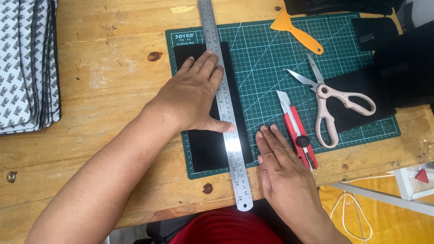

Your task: Cutting a strip of black material using a utility knife and a ruler on a cutting mat

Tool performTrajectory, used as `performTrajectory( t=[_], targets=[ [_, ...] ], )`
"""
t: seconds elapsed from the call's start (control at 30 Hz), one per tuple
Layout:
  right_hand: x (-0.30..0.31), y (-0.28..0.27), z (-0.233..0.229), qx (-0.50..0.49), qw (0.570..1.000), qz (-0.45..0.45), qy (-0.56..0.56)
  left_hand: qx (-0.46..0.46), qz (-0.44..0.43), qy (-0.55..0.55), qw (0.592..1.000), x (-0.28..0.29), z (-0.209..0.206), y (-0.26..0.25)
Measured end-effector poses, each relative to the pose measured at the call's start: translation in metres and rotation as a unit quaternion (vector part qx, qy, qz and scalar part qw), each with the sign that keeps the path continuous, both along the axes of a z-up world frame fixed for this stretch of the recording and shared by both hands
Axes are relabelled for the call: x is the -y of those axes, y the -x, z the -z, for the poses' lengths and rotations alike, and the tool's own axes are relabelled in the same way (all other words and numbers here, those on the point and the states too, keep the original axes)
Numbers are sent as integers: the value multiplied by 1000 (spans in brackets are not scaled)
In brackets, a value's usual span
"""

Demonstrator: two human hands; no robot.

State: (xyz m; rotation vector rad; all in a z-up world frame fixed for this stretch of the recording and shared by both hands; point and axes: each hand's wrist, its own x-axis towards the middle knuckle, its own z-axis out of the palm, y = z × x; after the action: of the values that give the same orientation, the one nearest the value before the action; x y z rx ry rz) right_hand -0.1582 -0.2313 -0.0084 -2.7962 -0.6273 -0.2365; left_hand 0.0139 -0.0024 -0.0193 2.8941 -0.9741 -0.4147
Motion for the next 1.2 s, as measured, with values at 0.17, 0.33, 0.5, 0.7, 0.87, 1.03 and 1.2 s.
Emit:
performTrajectory(
  t=[0.17,0.33,0.5,0.7,0.87,1.03,1.2],
  targets=[
    [0,2,0,18,1000,-6,1,11,4,9,1000,0,1,0],
    [0,2,2,19,1000,-9,4,-1,4,-2,1000,-1,0,1],
    [-3,2,-3,15,1000,-9,-4,3,4,12,1000,-2,0,1],
    [-6,1,-7,12,1000,-9,6,-1,5,4,1000,-2,0,1],
    [-5,2,-2,0,1000,-2,4,9,4,9,1000,-3,5,1],
    [-3,1,-1,5,1000,-6,4,-4,2,0,1000,-2,-1,1],
    [-1,-3,-2,6,1000,-7,6,-6,6,3,1000,0,-2,-2]
  ],
)
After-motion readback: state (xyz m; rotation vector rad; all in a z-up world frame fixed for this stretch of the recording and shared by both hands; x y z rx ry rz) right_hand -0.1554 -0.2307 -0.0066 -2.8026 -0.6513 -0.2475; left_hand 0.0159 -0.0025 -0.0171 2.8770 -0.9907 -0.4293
